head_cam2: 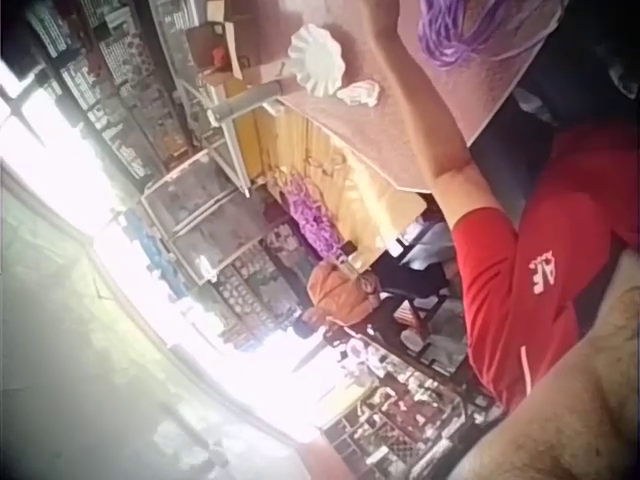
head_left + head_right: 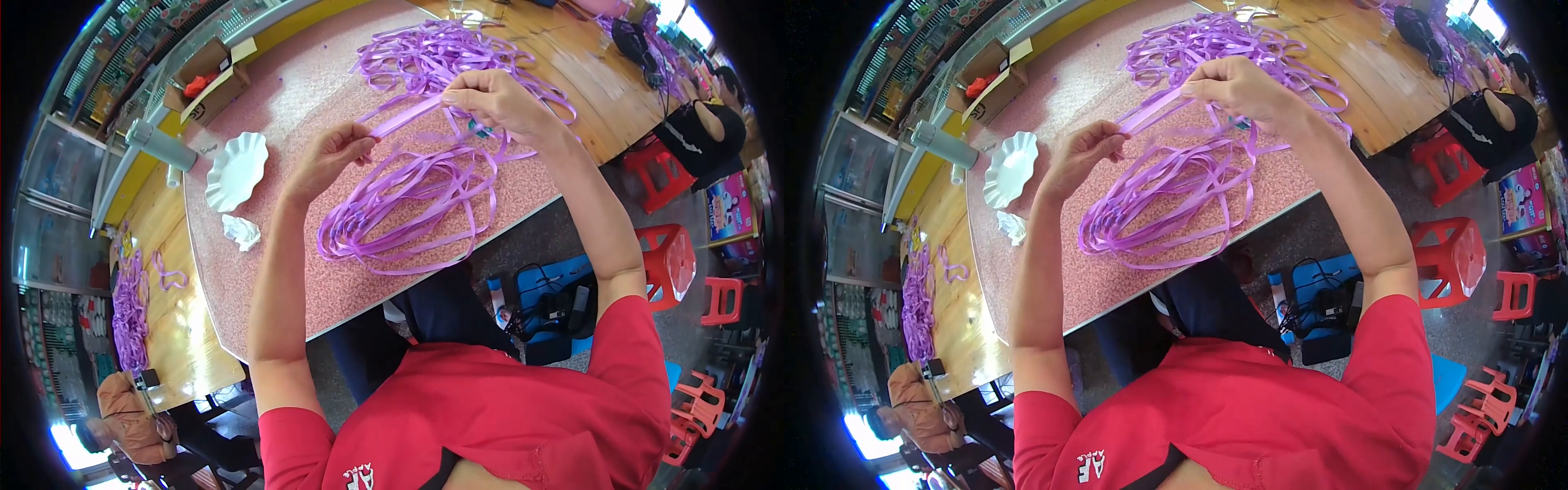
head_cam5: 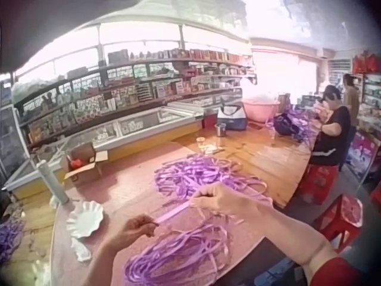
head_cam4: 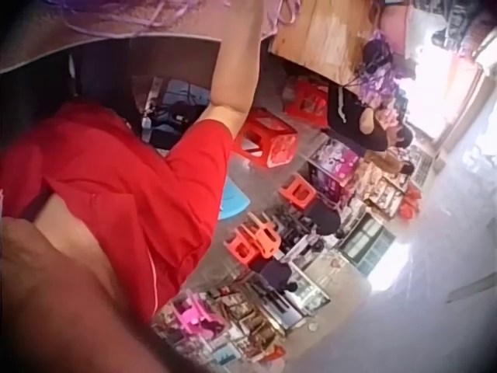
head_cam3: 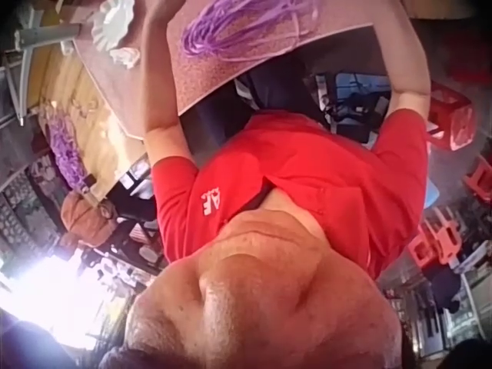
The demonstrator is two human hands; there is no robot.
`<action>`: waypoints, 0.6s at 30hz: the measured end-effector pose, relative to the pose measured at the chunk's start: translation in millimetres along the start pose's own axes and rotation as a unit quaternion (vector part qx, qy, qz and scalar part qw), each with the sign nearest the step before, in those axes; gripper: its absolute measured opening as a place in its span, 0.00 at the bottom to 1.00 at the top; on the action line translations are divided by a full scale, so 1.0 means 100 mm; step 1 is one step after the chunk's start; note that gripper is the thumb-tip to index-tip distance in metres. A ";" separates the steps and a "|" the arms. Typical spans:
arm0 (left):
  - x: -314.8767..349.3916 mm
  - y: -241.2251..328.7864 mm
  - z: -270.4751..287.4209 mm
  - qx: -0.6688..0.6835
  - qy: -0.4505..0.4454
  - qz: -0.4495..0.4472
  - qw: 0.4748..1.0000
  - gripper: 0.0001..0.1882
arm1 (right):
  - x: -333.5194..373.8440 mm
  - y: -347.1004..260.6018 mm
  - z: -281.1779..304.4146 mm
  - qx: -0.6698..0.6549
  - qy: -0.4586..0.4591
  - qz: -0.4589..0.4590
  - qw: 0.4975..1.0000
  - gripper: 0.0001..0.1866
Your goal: Tying knots in purple plastic strips at a factory workstation.
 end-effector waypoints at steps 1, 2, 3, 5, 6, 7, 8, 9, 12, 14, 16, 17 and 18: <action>-0.02 -0.03 -0.03 0.000 -0.002 -0.003 1.000 0.13 | 0.01 0.02 0.04 0.002 0.009 0.003 1.000 0.08; -0.05 -0.06 -0.05 0.001 0.000 -0.002 1.000 0.13 | 0.02 0.03 0.07 0.003 0.007 0.002 1.000 0.08; -0.07 -0.08 -0.07 -0.004 0.001 -0.002 1.000 0.13 | 0.05 0.02 0.11 -0.007 0.026 -0.001 1.000 0.08; -0.15 -0.12 -0.09 -0.009 0.005 -0.002 1.000 0.12 | 0.08 0.03 0.14 -0.015 0.044 -0.004 0.999 0.08; -0.19 -0.14 -0.06 -0.058 0.015 -0.004 0.998 0.11 | 0.10 0.00 0.17 0.013 0.066 0.017 0.998 0.08; -0.25 -0.14 -0.03 -0.107 0.025 -0.006 0.994 0.10 | 0.13 -0.03 0.19 0.041 0.090 0.038 0.994 0.08; -0.33 -0.16 0.00 -0.106 0.026 -0.007 0.994 0.10 | 0.15 -0.02 0.18 0.044 0.090 0.038 0.994 0.08; -0.42 -0.09 0.06 -0.222 0.046 -0.080 0.971 0.09 | 0.20 -0.06 0.20 0.063 0.123 0.067 0.988 0.09; -0.53 -0.18 0.39 -0.364 0.108 -0.128 0.916 0.08 | 0.48 -0.35 0.28 0.101 0.206 0.128 0.965 0.09; -0.41 -0.38 0.99 -0.381 0.201 -0.092 0.898 0.11 | 0.59 -0.56 0.29 0.066 0.224 0.159 0.959 0.08; -0.43 -0.34 1.22 -0.346 0.278 -0.069 0.893 0.22 | 0.61 -0.59 0.29 0.067 0.212 0.162 0.961 0.08; -0.53 -0.25 1.18 -0.341 0.273 -0.073 0.897 0.22 | 0.62 -0.58 0.30 0.067 0.201 0.162 0.964 0.08; -0.51 -0.06 1.19 -0.443 0.267 -0.111 0.848 0.25 | 0.62 -0.60 0.27 0.066 0.198 0.164 0.964 0.08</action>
Point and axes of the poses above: each hand's wrist, its own x-axis away from the middle knuckle, its own z-axis out of the back of the hand, y = z × x, the point moved 9 cm from there along -x, towards the middle knuckle, and after that the axes turned 8 degrees about -z, right-handed, at the moved point
